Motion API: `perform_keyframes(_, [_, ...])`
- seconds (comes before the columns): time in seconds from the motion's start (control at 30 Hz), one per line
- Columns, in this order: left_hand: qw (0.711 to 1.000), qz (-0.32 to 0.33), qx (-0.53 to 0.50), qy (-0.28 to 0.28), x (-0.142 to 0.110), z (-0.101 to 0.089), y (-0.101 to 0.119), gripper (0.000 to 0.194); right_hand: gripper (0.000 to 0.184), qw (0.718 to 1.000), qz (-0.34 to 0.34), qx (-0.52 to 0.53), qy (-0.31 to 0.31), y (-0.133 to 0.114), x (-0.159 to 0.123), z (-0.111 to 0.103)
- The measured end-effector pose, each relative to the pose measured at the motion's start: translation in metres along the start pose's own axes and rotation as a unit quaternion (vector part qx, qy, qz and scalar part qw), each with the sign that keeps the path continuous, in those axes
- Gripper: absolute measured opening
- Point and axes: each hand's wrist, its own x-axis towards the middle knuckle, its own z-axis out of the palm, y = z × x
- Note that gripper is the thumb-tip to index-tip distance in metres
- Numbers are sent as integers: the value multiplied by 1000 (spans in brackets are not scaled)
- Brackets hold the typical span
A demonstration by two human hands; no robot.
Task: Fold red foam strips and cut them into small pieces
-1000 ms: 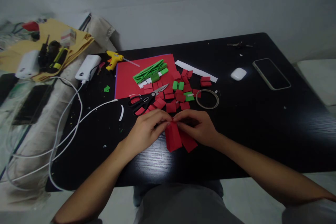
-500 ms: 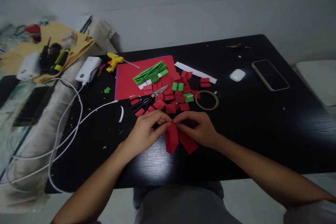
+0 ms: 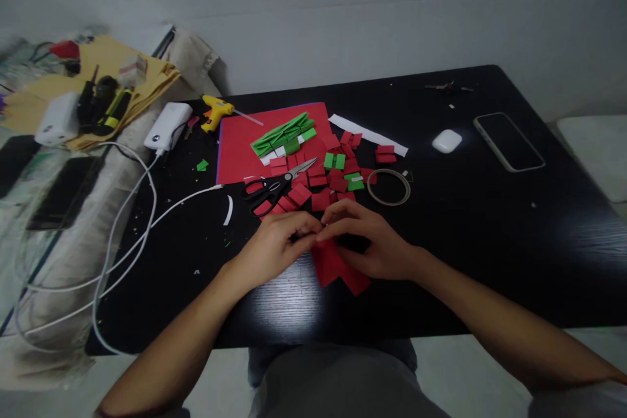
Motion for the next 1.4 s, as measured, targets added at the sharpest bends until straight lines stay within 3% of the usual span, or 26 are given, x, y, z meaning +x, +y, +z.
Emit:
perform_keyframes(0.2, [999,-28,-38,-20,-1,1,3,7,27,999,43,26,-13,1,-1,-1])
perform_keyframes(0.5, [977,-113,-180,-32,-1,1,3,7,19,981,134,137,-1,2,-3,0])
perform_keyframes(1.17, [949,-176,-253,-62,2,1,2,17,17,989,122,83,-4,-1,-4,3])
perform_keyframes(1.4, [956,-160,-240,-53,2,2,3,12,16,989,122,83,-4,2,-4,3])
